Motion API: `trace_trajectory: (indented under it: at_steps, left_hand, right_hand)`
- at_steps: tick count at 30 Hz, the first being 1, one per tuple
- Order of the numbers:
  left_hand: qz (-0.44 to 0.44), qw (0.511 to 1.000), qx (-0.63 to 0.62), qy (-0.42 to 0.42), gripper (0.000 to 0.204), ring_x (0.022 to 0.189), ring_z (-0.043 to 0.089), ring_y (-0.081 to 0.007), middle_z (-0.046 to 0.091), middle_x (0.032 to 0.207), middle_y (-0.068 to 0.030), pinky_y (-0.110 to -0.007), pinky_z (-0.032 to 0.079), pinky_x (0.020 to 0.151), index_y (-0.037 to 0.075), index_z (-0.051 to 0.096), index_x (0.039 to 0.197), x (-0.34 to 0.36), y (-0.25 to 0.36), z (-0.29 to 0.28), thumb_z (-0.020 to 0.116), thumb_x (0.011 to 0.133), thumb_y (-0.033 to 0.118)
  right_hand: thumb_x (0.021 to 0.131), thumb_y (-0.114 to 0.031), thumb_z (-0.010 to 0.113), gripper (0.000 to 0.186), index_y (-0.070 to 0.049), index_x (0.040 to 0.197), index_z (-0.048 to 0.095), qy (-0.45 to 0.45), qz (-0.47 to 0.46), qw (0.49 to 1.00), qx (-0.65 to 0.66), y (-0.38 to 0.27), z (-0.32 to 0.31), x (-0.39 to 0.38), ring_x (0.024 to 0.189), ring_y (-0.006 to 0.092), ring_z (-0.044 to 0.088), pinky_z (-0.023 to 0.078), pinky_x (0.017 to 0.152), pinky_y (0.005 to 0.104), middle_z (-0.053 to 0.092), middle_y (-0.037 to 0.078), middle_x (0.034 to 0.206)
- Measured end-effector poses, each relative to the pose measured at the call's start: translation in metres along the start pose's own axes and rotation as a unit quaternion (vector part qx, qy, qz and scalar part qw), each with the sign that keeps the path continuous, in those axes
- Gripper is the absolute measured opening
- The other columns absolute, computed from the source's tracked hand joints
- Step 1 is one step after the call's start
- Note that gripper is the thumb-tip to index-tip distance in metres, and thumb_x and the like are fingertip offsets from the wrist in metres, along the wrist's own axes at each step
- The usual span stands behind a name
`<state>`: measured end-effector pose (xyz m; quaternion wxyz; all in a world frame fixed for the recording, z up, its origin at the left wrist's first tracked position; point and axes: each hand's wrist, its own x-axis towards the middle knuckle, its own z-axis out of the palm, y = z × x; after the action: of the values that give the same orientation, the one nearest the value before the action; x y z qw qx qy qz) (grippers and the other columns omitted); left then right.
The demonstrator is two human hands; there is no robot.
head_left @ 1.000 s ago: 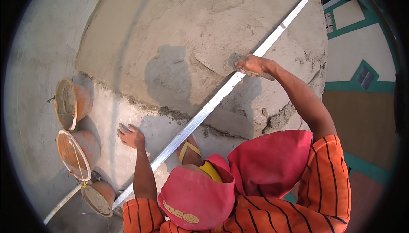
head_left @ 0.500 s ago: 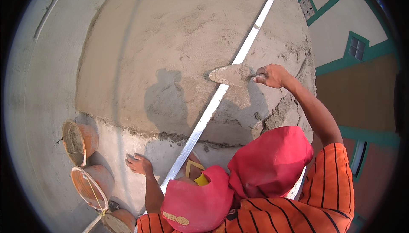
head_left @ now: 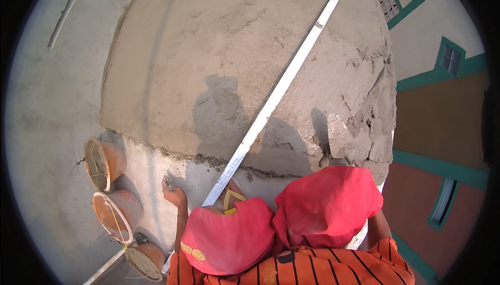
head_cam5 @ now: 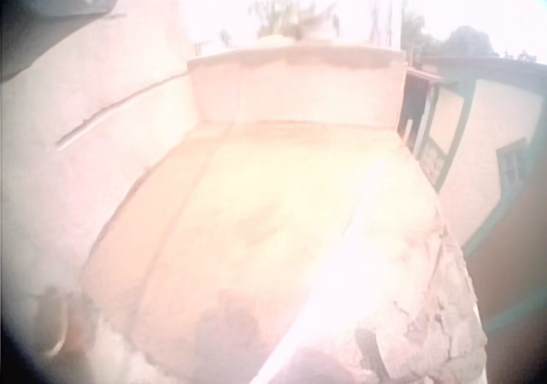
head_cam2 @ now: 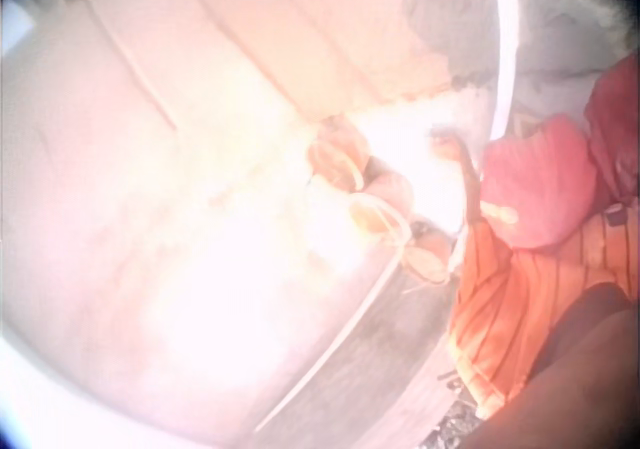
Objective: The person uses a long straightedge to level wet concrete on a curved surface, then uses a trowel to smooth and fill gaps. The person repeatedly repositions the straightedge and scrapes excess material to create a flat surface.
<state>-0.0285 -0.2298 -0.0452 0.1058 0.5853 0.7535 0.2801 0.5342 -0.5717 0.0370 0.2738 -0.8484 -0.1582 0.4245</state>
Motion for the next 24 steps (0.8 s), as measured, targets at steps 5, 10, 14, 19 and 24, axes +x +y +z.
trace_trajectory:
  at_steps: [5, 10, 14, 19, 24]
  left_hand:
    - [-0.151, 0.950, -0.186, -0.203, 0.055, 0.090, 0.061, -0.0245, 0.065, 0.094, -0.0146, -0.033, 0.045, 0.086, 0.005, 0.057, 0.127, 0.015, -0.077, 0.013, 0.046, 0.074, -0.007]
    - [0.008, 0.994, -0.020, -0.105, 0.058, 0.099, 0.059, -0.0270, 0.062, 0.104, -0.0171, -0.035, 0.043, 0.091, 0.005, 0.051, 0.132, -0.022, 0.055, 0.026, 0.050, 0.075, -0.007]
    - [0.063, 0.992, -0.002, -0.108, 0.062, 0.104, 0.058, -0.0286, 0.061, 0.110, -0.0187, -0.037, 0.042, 0.094, 0.005, 0.047, 0.136, -0.030, 0.082, 0.033, 0.052, 0.075, -0.006]
    - [0.085, 0.988, 0.006, -0.130, 0.069, 0.114, 0.055, -0.0315, 0.058, 0.122, -0.0215, -0.039, 0.040, 0.100, 0.006, 0.040, 0.142, -0.028, 0.091, 0.024, 0.056, 0.076, -0.006]
    - [0.064, 0.976, 0.037, -0.203, 0.093, 0.142, 0.031, -0.0368, 0.030, 0.153, -0.0259, -0.043, 0.022, 0.117, 0.005, 0.014, 0.153, 0.004, 0.095, 0.005, 0.066, 0.077, -0.004]
  right_hand:
    - [0.090, -0.036, 0.059, 0.039, -0.005, 0.114, 0.059, -0.104, -0.065, 0.991, -0.048, -0.010, 0.041, -0.026, 0.081, 0.0233, 0.061, 0.050, 0.072, 0.0384, 0.063, 0.011, 0.090]
    - [0.091, -0.038, 0.055, 0.041, -0.009, 0.120, 0.058, -0.108, -0.156, 0.979, -0.072, -0.040, 0.079, 0.001, 0.092, 0.0292, 0.064, 0.051, 0.080, 0.0419, 0.065, 0.013, 0.101]
    - [0.090, -0.039, 0.050, 0.045, -0.012, 0.126, 0.055, -0.059, -0.235, 0.969, -0.041, -0.021, 0.096, 0.004, 0.113, 0.0366, 0.057, 0.046, 0.095, 0.0444, 0.062, 0.013, 0.120]
    - [0.085, -0.027, 0.061, 0.035, -0.011, 0.116, 0.059, 0.088, -0.081, 0.991, -0.055, -0.025, 0.052, -0.057, 0.112, 0.0371, 0.057, 0.045, 0.095, 0.0441, 0.062, 0.014, 0.117]
    - [0.072, -0.021, 0.077, 0.056, -0.003, 0.119, 0.050, 0.276, 0.074, 0.939, -0.193, 0.102, 0.012, -0.116, 0.103, 0.0363, 0.057, 0.046, 0.090, 0.0452, 0.058, 0.021, 0.109]
